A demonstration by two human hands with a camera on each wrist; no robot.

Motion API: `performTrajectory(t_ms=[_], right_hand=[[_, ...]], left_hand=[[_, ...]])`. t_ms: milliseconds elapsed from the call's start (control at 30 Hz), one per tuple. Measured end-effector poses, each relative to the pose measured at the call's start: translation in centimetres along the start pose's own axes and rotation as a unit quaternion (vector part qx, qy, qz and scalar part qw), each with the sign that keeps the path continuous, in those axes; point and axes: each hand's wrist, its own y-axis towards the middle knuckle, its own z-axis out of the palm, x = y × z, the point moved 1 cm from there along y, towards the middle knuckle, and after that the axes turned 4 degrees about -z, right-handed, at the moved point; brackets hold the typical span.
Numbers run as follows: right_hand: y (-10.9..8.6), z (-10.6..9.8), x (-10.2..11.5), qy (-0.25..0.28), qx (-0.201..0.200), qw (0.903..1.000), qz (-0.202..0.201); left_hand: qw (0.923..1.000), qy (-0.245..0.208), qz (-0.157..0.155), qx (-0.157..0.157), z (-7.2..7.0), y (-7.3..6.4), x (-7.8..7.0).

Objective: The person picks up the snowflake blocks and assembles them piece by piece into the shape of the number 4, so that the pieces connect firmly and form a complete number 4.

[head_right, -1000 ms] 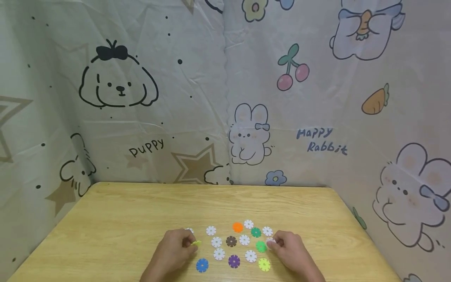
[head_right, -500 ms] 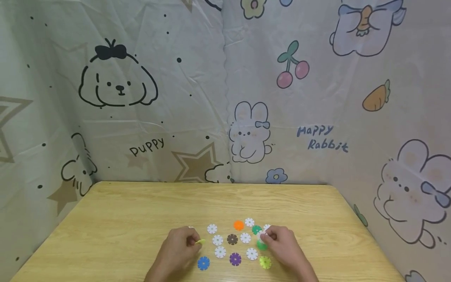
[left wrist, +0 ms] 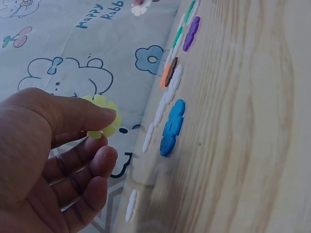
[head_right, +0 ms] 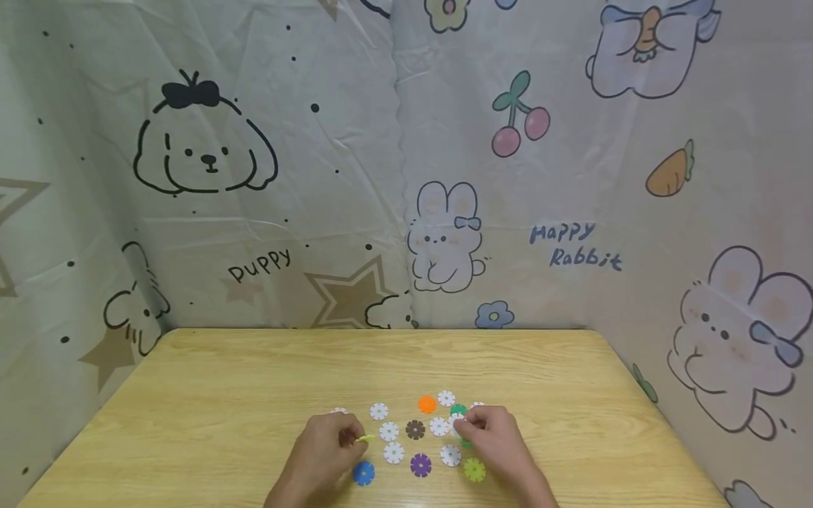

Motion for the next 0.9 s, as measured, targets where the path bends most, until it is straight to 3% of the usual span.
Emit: performTrajectory(t_ms=[233, 433, 667, 900], right_hand=[[0.0, 0.9, 0.6, 0.023, 0.002, 0.9997, 0.001], [-0.2, 1.6, 1.0, 0.075, 0.011, 0.9971, 0.002], [0.0, 2.3, 0.8, 0.083, 0.028, 0.9955, -0.035], [-0.1, 3.3, 1.5, 0.106, 0.041, 0.9925, -0.044]], left_hand=[[0.9999, -0.007, 0.008, 0.004, 0.2, 0.0, -0.3], [0.9997, -0.013, 0.008, 0.019, 0.4, 0.0, -0.6], [0.9997, -0.009, 0.017, 0.015, 0.9, 0.0, -0.8], [0.9996, -0.004, 0.025, 0.012, 1.1, 0.0, -1.0]])
